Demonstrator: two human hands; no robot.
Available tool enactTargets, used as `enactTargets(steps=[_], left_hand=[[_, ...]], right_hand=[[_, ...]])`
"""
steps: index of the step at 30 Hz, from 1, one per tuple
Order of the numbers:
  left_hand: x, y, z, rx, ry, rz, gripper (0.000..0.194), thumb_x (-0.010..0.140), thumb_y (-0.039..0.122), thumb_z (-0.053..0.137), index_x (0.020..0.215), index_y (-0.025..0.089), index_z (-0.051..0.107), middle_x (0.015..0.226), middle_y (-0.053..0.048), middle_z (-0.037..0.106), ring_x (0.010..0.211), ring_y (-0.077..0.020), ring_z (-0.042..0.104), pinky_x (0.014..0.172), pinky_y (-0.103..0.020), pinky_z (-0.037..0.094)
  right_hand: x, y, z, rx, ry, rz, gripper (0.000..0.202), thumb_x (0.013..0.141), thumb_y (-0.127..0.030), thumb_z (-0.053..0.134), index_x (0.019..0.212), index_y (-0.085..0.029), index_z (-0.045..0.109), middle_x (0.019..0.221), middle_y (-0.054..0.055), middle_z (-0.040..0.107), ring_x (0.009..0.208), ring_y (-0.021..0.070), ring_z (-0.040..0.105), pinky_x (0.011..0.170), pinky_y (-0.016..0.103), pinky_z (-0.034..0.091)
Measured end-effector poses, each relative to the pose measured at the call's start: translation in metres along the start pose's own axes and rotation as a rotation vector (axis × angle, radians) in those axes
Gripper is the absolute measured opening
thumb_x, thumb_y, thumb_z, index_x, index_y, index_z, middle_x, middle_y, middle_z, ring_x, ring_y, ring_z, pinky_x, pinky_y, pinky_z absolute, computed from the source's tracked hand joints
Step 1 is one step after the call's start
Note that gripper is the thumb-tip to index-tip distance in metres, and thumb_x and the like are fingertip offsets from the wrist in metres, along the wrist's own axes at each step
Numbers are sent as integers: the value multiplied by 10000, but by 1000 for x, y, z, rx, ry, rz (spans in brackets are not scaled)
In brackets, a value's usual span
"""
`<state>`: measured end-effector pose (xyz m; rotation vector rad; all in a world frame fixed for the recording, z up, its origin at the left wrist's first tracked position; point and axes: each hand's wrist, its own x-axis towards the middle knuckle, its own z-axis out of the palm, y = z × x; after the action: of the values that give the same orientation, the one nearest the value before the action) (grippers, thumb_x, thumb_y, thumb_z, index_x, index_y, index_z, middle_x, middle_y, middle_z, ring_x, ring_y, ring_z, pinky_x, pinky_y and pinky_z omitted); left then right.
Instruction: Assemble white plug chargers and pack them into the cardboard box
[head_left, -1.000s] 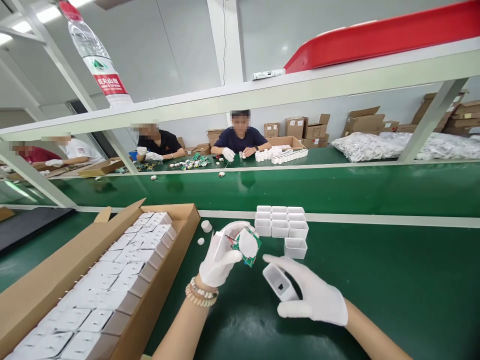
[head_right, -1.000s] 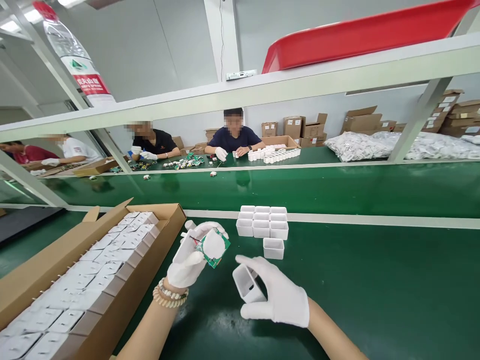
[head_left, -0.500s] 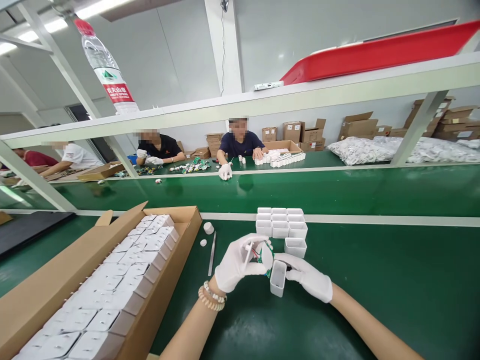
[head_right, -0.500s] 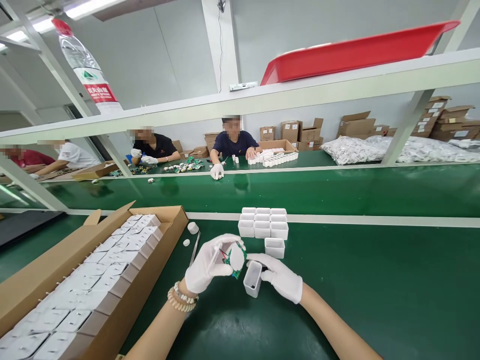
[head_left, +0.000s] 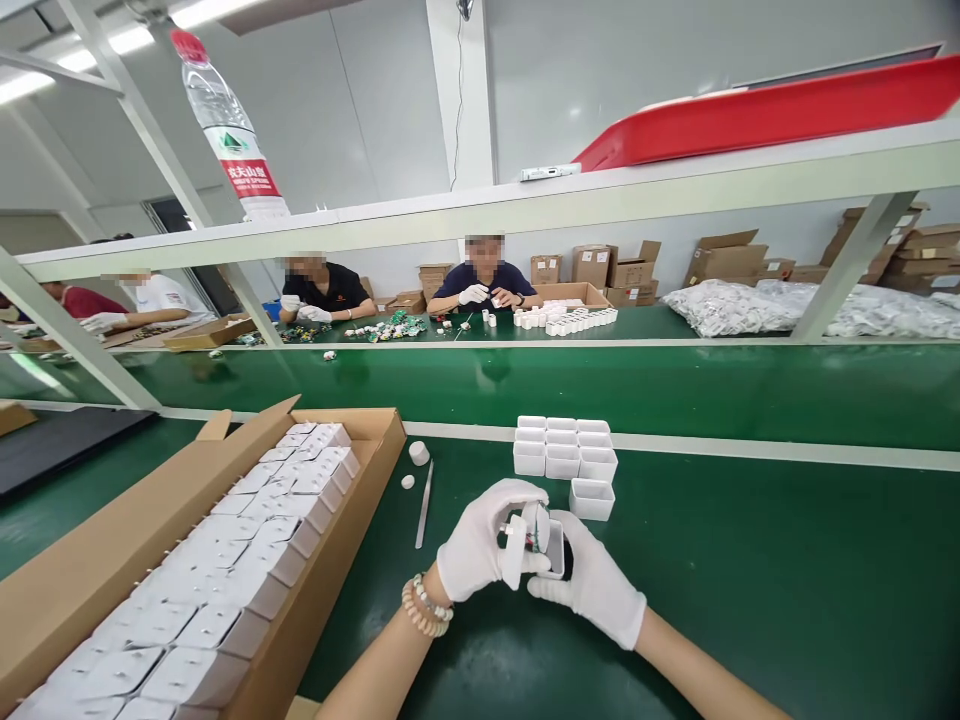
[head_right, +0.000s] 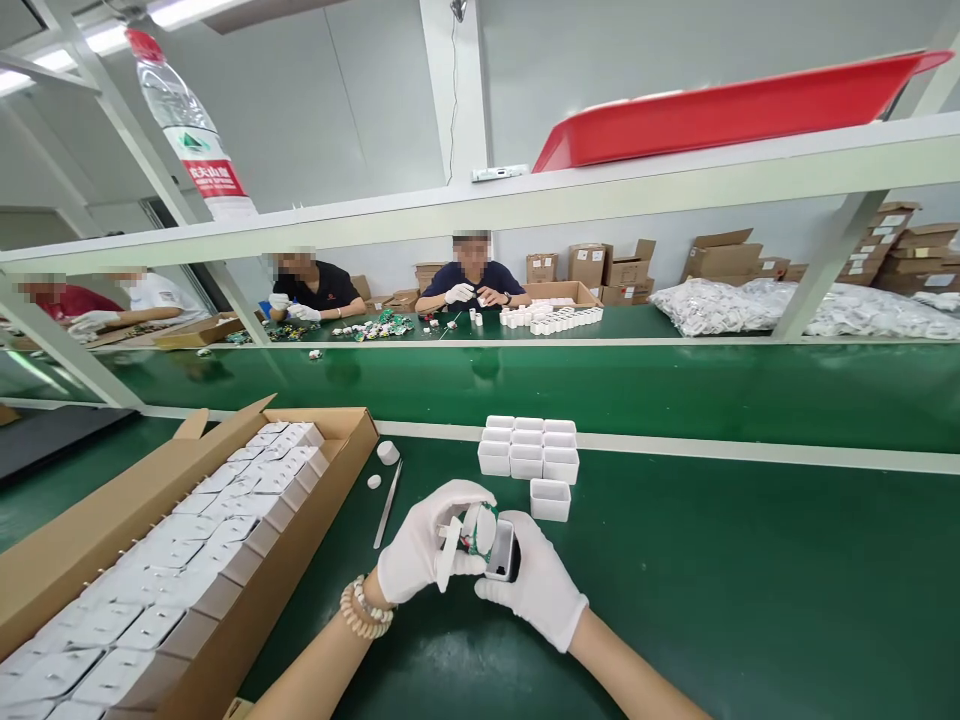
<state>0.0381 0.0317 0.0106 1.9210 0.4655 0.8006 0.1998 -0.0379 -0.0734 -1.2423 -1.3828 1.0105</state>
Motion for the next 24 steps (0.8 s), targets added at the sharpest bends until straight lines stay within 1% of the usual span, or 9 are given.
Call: enactTargets(steps=[4, 7, 9, 12, 14, 16, 19, 21, 24], left_hand=[[-2, -2, 1, 29, 24, 64, 614, 573, 199, 841, 1138, 242, 606, 1168, -100, 582, 1081, -278, 543, 967, -427, 441], [-6, -1, 4, 74, -6, 139, 687, 549, 141, 847, 1169, 287, 590, 1192, -81, 588, 1091, -277, 549, 967, -416, 453], [-9, 0, 5, 105, -35, 189, 702, 553, 119, 840, 1181, 303, 585, 1183, -67, 605, 1095, -270, 558, 982, -405, 450], [-11, 0, 7, 134, -68, 207, 658, 586, 129, 824, 1182, 293, 596, 1171, -73, 626, 1096, -274, 572, 1007, -408, 436], [-10, 0, 8, 150, -84, 209, 651, 594, 139, 822, 1188, 283, 599, 1176, -84, 631, 1098, -281, 577, 1009, -414, 438], [-9, 0, 8, 157, -102, 228, 638, 608, 143, 811, 1194, 272, 597, 1180, -93, 633, 1099, -283, 581, 1000, -416, 450], [-5, 0, 10, 157, -120, 307, 575, 649, 177, 777, 1191, 241, 597, 1155, -103, 645, 1079, -273, 599, 974, -407, 474], [-3, 1, 10, 165, -109, 347, 557, 655, 203, 772, 1184, 226, 597, 1128, -103, 656, 1054, -257, 614, 960, -383, 485], [-1, 3, 11, 175, -113, 351, 520, 679, 224, 755, 1175, 219, 598, 1109, -102, 663, 1055, -241, 614, 952, -358, 488]], right_hand=[[1, -8, 1, 131, 35, -68, 629, 660, -336, 792, 1185, -232, 462, 1159, 71, 601, 1075, 284, 582, 955, 472, 456], [-1, -9, 4, 195, 72, -113, 626, 661, -338, 791, 1193, -257, 469, 1175, 66, 593, 1093, 288, 571, 967, 469, 457], [-2, -6, 7, 235, 92, -135, 580, 673, -369, 769, 1171, -262, 492, 1146, 71, 598, 1061, 300, 582, 919, 471, 490], [-2, -2, 11, 275, 119, -136, 513, 688, -424, 735, 1128, -269, 523, 1064, 75, 613, 1003, 310, 598, 834, 461, 528], [-2, -3, 11, 303, 122, -112, 461, 713, -453, 702, 1106, -279, 534, 982, 64, 622, 954, 299, 610, 786, 441, 543], [-3, -7, 10, 348, 114, -50, 365, 786, -486, 609, 1083, -286, 542, 880, 49, 620, 875, 278, 628, 721, 416, 554], [-6, -14, 9, 420, 95, 52, 310, 860, -494, 485, 1087, -290, 540, 743, 30, 594, 760, 259, 633, 634, 399, 553], [-8, -16, 9, 438, 88, 85, 313, 863, -480, 483, 1106, -290, 535, 702, 23, 580, 739, 262, 631, 619, 403, 548], [-9, -15, 9, 410, 105, 91, 295, 840, -448, 525, 1091, -294, 545, 739, 33, 597, 797, 279, 631, 639, 415, 544]])
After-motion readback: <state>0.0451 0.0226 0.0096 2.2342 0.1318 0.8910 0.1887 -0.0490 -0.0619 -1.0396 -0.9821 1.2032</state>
